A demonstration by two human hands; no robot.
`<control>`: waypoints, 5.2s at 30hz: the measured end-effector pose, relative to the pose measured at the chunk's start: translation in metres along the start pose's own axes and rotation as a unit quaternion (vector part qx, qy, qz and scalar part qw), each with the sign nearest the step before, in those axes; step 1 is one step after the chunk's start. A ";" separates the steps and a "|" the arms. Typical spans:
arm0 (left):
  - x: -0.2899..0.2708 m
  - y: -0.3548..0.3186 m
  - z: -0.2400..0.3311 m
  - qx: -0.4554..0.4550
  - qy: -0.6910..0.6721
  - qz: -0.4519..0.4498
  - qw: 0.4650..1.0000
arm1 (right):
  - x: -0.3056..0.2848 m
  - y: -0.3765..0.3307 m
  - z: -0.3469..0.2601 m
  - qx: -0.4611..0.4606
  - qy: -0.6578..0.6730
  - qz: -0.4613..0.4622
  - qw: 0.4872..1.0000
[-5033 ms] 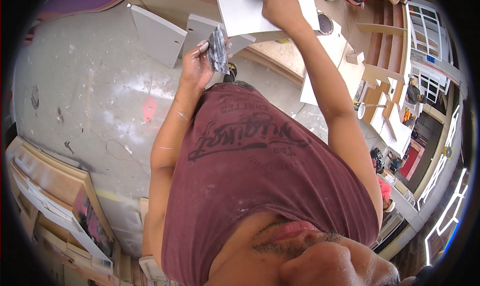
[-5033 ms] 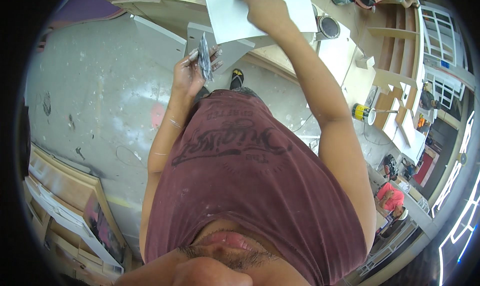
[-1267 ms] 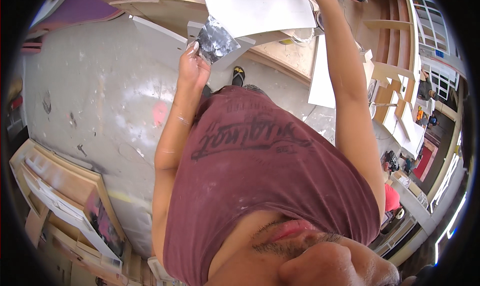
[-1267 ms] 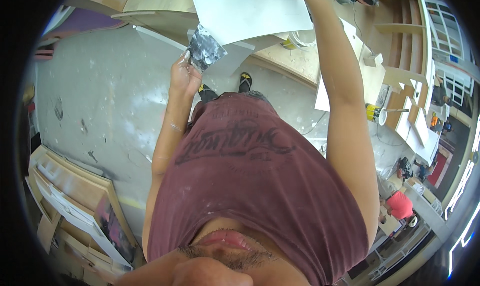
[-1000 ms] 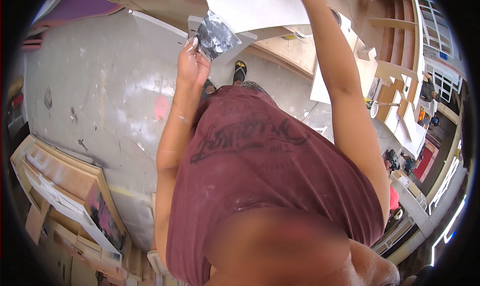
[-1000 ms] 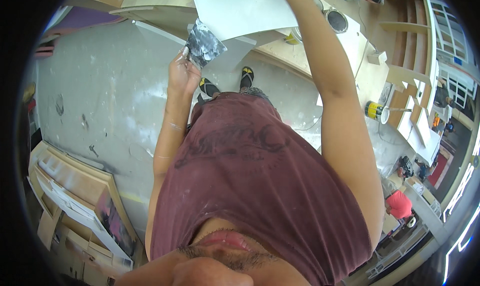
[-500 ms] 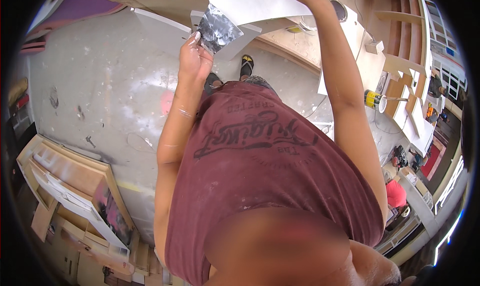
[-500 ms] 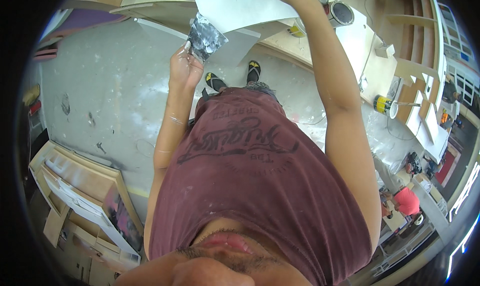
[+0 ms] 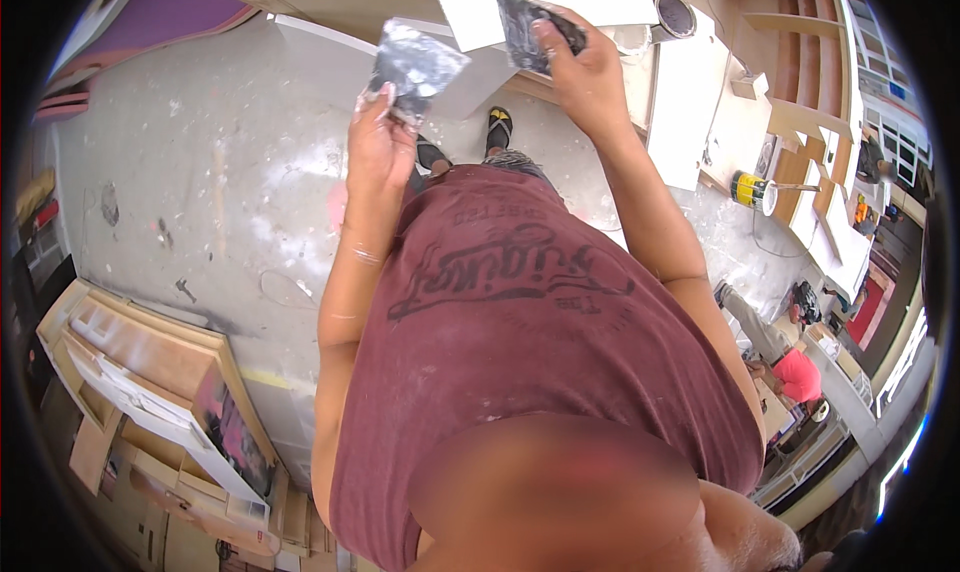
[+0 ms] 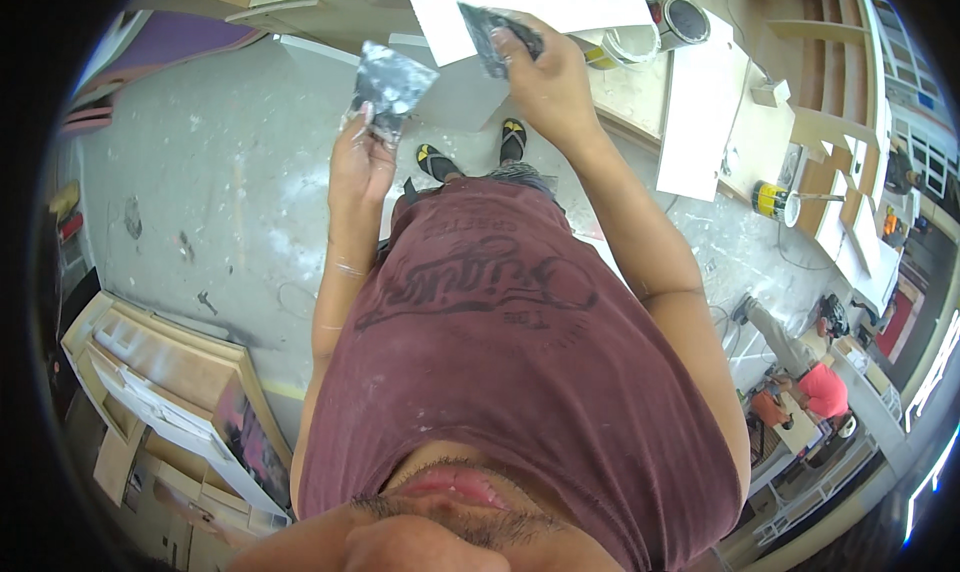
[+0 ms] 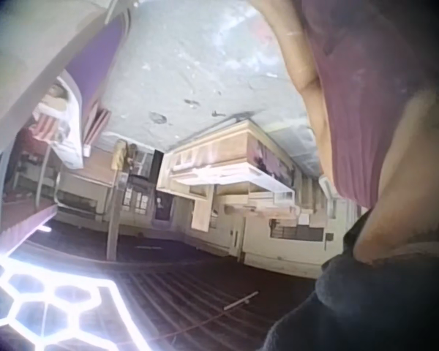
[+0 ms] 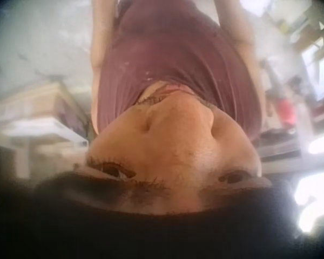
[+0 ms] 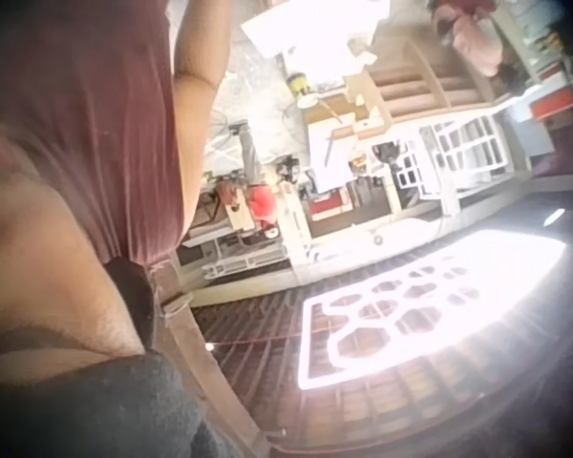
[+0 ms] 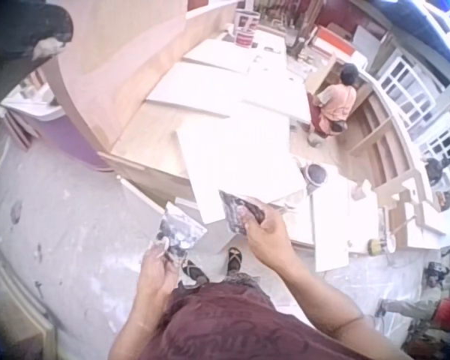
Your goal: The person takes putty from a container onto scrapers, mixes the putty between the scrapers, and applies it across the surfaces and edges of wooden panels using a scraper.
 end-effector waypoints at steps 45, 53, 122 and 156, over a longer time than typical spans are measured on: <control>0.028 -0.091 0.034 0.078 0.476 -0.377 0.791 | 0.036 -0.107 0.026 0.141 0.269 0.021 0.952; -0.006 -0.048 0.109 -0.025 0.282 -0.271 0.920 | 0.083 -0.114 0.001 0.017 0.531 0.224 0.817; 0.018 -0.223 -0.023 -0.296 0.276 -0.564 0.720 | 0.073 -0.371 0.073 -0.040 0.685 0.215 0.695; 0.025 -0.185 0.043 -0.019 0.366 -0.627 0.687 | 0.071 -0.362 0.021 0.166 0.325 0.202 0.909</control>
Point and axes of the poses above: each hand's wrist, its own y-axis towards the middle knuckle, its own x-axis out of the palm, z = x × y, the point moved 2 cm from there along y, towards the middle knuckle, and after that the axes turned 13 degrees about x, right-handed, at the moved point
